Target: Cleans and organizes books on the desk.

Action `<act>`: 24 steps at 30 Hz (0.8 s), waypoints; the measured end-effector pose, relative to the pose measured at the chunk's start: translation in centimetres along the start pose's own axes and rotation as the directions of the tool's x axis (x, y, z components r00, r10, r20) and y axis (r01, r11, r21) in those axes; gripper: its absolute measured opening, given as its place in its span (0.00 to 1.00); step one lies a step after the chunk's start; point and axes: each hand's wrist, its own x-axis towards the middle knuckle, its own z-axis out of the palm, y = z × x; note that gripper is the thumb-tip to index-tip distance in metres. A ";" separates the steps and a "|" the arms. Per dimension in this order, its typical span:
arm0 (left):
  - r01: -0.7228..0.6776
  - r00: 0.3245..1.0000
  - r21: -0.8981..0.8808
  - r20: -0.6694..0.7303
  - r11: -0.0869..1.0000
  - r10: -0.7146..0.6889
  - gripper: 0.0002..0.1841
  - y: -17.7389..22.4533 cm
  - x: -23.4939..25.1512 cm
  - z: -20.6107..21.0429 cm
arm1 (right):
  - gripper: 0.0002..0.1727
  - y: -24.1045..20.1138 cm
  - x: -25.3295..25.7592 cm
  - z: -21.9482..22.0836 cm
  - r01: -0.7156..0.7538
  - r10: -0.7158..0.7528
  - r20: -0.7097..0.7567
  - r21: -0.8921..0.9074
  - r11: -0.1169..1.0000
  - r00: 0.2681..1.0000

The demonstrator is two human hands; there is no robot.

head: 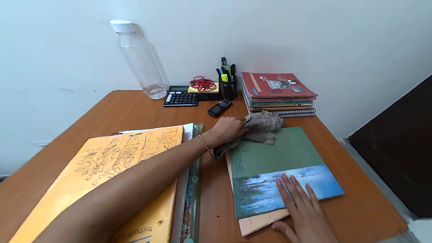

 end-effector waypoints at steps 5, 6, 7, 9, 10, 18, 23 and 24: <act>0.007 0.998 -0.049 0.064 0.999 -0.004 0.22 0.4 -0.1 0.1 | 0.28 -0.9 -1.4 -0.1 0.013 -0.015 -0.094 -0.020 1.000 0.995; 0.007 0.997 -0.058 0.080 0.998 -0.003 0.22 0.7 -0.1 -0.1 | 0.26 -1.0 -1.8 0.0 0.016 -0.019 -0.119 -0.026 1.000 0.993; 0.008 0.996 -0.070 0.094 0.997 -0.002 0.23 0.9 -0.2 -0.2 | 0.25 -1.1 -2.1 -0.1 0.022 -0.025 -0.130 -0.024 0.999 0.991; 0.007 0.994 -0.084 0.114 0.996 0.002 0.23 1.2 -0.3 -0.3 | 0.22 -1.3 -2.6 -0.8 0.043 -0.046 -0.110 -0.025 0.999 0.993; 0.005 0.993 -0.084 0.118 0.996 0.005 0.24 1.2 -0.3 -0.3 | 0.20 -1.3 -2.7 -1.1 0.061 -0.064 -0.098 -0.037 0.997 0.993; 0.016 0.988 -0.092 0.154 0.996 -0.001 0.24 1.1 -0.1 -0.3 | 0.21 -1.1 -2.6 -4.3 0.163 -0.174 -0.093 -0.119 0.979 0.980; 0.007 0.989 -0.100 0.151 0.995 0.009 0.25 1.0 -0.1 -0.2 | 0.15 -0.2 -0.5 -10.2 0.134 -0.144 -0.148 -0.075 0.988 0.978; 0.006 0.988 -0.101 0.153 0.995 0.009 0.24 1.0 -0.1 -0.2 | 0.15 0.5 0.2 -11.7 0.116 -0.127 -0.169 -0.077 0.990 0.977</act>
